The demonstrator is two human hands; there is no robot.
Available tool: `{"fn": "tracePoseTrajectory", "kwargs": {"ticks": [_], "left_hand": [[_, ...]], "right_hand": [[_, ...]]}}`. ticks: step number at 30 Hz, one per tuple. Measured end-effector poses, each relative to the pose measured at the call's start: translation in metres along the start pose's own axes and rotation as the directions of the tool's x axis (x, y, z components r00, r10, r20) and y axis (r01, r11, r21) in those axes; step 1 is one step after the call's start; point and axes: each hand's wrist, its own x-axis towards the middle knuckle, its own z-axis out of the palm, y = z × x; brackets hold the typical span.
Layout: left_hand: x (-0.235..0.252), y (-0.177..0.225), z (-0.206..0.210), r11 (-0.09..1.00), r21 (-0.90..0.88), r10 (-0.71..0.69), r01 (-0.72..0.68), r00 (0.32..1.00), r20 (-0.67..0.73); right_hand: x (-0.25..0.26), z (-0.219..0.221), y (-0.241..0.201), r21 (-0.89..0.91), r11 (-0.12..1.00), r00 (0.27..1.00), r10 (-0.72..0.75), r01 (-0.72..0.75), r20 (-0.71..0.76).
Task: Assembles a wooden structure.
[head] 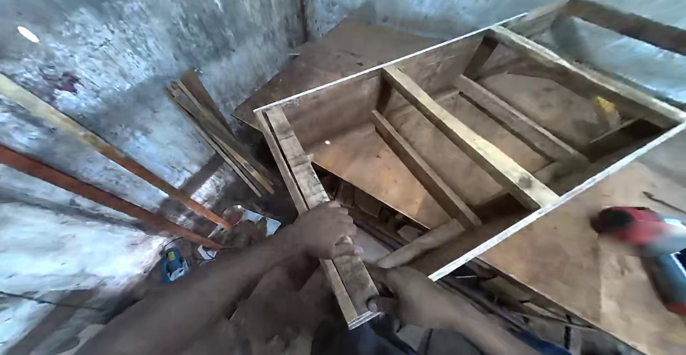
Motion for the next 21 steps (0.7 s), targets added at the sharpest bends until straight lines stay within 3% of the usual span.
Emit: {"fn": "tracePoseTrajectory", "kwargs": {"ticks": [3, 6, 9, 12, 21], "left_hand": [[0.003, -0.031, -0.008, 0.997, 0.075, 0.018, -0.016, 1.000, -0.019], [0.001, -0.089, -0.027, 0.986, 0.147, -0.075, 0.078, 0.997, -0.024], [-0.007, -0.154, -0.044, 0.978, 0.150, -0.130, 0.147, 0.985, -0.117], [-0.014, -0.207, -0.057, 0.974, 0.178, -0.110, 0.142, 0.978, -0.177], [-0.007, -0.276, -0.070, 0.976, 0.215, -0.019, 0.045, 0.992, -0.123]], "right_hand": [[0.000, -0.001, 0.001, -0.003, 1.000, 1.000, -0.017, 0.017, -0.004], [-0.001, 0.001, 0.000, -0.002, 1.000, 0.999, -0.029, 0.029, -0.015], [-0.003, 0.001, -0.003, -0.016, 1.000, 1.000, -0.002, 0.002, -0.021], [-0.003, -0.007, -0.010, -0.009, 1.000, 1.000, 0.011, -0.011, 0.016], [0.000, -0.005, -0.009, -0.054, 0.998, 0.999, 0.038, -0.038, -0.001]]}}
